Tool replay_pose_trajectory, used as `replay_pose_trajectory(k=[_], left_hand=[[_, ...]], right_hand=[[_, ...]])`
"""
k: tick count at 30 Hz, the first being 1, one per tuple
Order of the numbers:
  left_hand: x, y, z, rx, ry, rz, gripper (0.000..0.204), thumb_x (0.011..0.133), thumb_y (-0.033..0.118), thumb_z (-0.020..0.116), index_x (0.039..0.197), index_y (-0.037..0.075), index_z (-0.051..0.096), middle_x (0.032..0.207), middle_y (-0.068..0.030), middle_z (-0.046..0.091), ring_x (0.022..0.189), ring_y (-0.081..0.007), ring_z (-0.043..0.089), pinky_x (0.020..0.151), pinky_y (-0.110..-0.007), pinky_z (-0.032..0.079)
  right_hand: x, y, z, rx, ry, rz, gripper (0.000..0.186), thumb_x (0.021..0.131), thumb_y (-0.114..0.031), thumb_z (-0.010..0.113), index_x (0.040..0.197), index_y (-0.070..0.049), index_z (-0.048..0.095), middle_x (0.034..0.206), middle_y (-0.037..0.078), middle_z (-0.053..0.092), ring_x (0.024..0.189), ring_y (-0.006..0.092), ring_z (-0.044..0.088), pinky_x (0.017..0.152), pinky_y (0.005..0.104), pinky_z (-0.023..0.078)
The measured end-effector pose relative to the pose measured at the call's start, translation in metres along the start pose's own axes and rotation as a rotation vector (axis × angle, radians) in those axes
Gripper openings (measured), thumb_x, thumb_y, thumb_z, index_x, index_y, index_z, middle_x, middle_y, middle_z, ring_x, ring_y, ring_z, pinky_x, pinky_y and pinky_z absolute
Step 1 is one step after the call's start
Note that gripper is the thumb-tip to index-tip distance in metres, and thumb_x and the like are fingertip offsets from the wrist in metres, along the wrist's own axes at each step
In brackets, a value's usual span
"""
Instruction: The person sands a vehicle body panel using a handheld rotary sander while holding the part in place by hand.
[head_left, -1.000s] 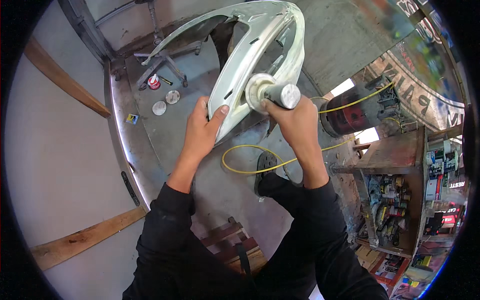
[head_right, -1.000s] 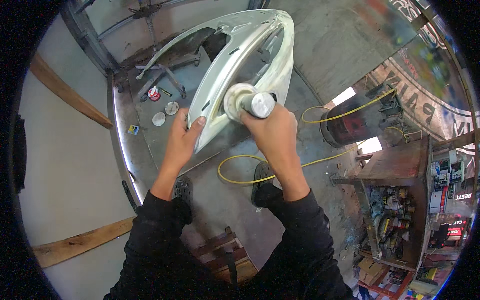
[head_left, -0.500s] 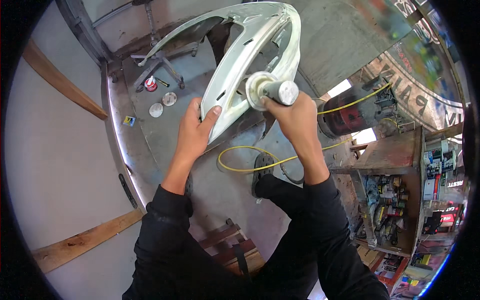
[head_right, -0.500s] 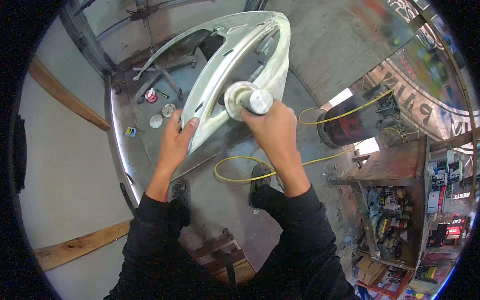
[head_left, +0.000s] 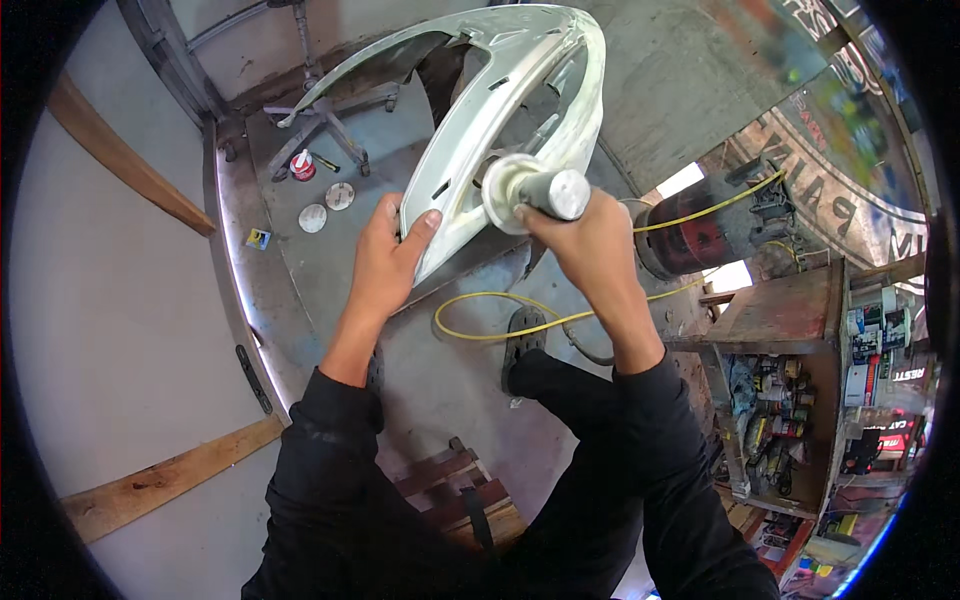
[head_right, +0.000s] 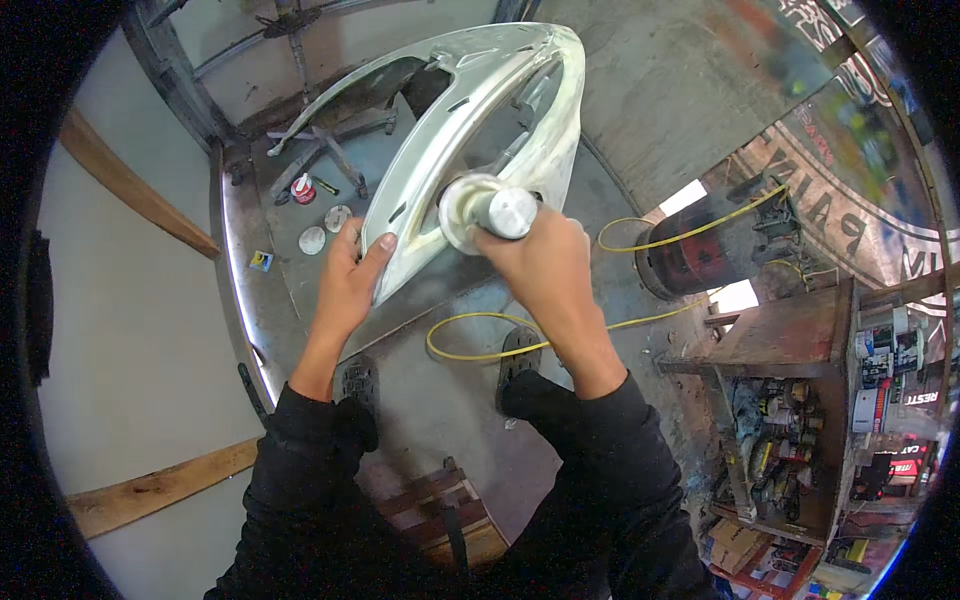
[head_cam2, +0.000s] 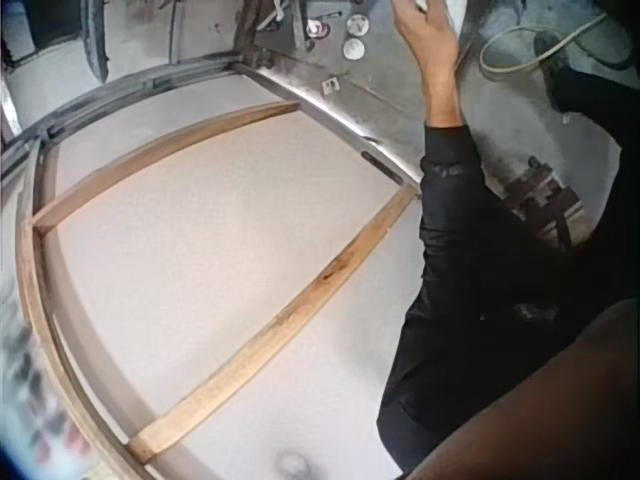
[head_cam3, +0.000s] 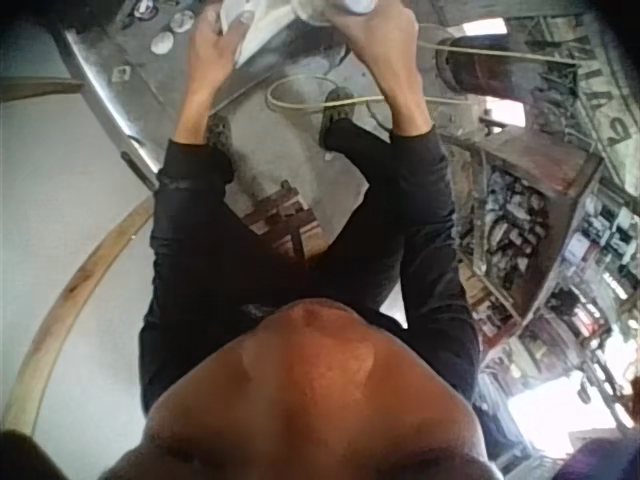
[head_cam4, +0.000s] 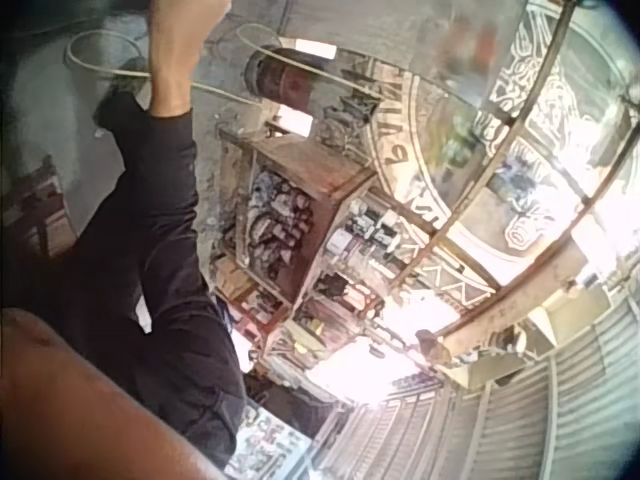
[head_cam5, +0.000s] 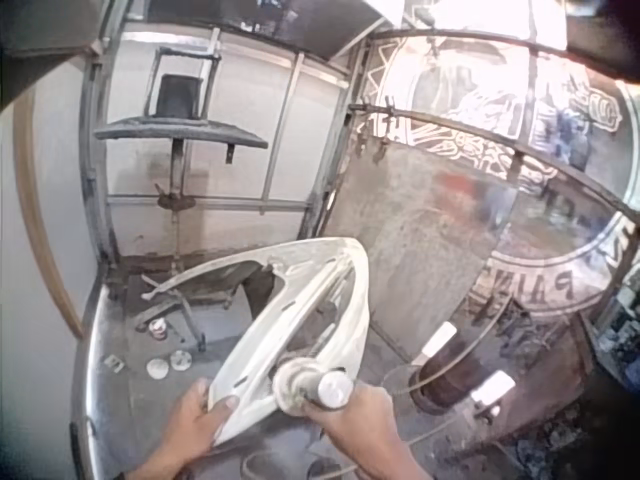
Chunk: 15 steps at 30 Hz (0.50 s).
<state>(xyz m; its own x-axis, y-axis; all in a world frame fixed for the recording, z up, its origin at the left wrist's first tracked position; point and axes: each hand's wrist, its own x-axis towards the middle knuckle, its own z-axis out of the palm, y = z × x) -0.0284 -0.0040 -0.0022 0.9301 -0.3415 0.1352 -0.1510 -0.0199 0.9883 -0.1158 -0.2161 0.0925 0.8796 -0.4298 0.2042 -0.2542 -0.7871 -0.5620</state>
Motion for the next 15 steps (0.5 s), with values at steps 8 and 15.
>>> replay_pose_trajectory(k=[8, 15], left_hand=[[0.002, 0.004, -0.002, -0.004, -0.043, -0.015, 0.032, 0.104, 0.024, 0.066, 0.121, -0.003, 0.061, 0.109, -0.0100, 0.070, 0.101, -0.0132, 0.063, 0.091, -0.030, 0.048], [-0.002, 0.009, -0.005, 0.017, -0.026, -0.031, 0.032, 0.103, 0.024, 0.067, 0.120, -0.003, 0.062, 0.107, -0.0094, 0.070, 0.100, -0.0130, 0.062, 0.090, -0.030, 0.048]], right_hand=[[0.020, 0.004, -0.015, 0.008, 0.022, 0.054, 0.038, 0.079, -0.028, 0.086, 0.102, 0.000, 0.078, 0.090, 0.018, 0.078, 0.085, 0.0300, 0.077, 0.078, 0.0386, 0.057], [0.014, -0.003, -0.008, -0.036, -0.017, -0.066, 0.046, 0.076, -0.039, 0.084, 0.096, 0.002, 0.076, 0.087, 0.026, 0.073, 0.086, 0.0429, 0.073, 0.075, 0.0493, 0.057]])
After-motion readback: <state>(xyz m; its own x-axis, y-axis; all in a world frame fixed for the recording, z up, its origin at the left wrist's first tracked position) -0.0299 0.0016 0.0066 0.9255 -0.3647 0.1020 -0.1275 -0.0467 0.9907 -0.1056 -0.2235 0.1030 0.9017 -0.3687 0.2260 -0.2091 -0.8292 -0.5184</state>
